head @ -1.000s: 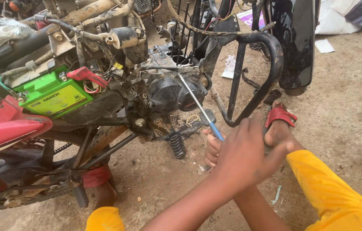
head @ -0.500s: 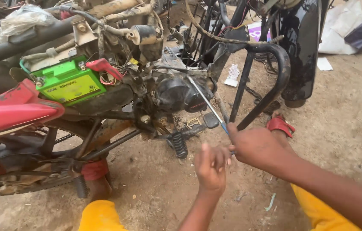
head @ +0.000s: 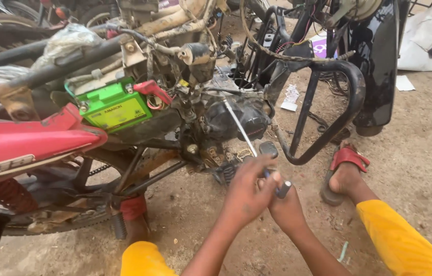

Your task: Tightening bolts on a motorcycle engine using a T-handle wrench.

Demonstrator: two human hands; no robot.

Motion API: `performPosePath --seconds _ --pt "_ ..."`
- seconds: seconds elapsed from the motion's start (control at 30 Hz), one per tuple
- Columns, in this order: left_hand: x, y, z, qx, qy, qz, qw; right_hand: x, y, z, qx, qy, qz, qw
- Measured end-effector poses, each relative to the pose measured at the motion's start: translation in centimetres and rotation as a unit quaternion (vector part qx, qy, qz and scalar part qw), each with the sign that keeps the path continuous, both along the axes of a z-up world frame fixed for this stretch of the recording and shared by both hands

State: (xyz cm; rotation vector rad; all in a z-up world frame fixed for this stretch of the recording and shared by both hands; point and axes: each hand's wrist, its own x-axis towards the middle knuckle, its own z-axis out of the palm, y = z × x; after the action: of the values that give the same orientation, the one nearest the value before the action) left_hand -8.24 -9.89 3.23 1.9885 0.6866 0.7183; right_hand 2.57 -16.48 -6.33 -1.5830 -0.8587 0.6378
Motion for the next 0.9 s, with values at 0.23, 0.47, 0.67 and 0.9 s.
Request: performPosePath --seconds 0.23,0.47,0.67,0.9 --pt "-0.8 0.8 -2.6 0.099 -0.068 -0.019 0.993 -1.5 2.5 -5.0 0.101 0.166 -0.015 0.981" --pt "-1.9 1.0 -1.2 0.028 -0.048 -0.035 0.998 -3.5 2.6 -2.5 0.184 0.302 0.005 0.935" --pt "-1.4 1.1 -2.4 0.078 -0.048 -0.037 0.995 -3.3 2.5 -1.3 0.205 0.311 -0.008 0.928" --pt "-0.9 0.9 -2.6 0.129 -0.068 -0.033 0.989 -1.8 2.0 1.5 0.195 0.419 0.004 0.887"
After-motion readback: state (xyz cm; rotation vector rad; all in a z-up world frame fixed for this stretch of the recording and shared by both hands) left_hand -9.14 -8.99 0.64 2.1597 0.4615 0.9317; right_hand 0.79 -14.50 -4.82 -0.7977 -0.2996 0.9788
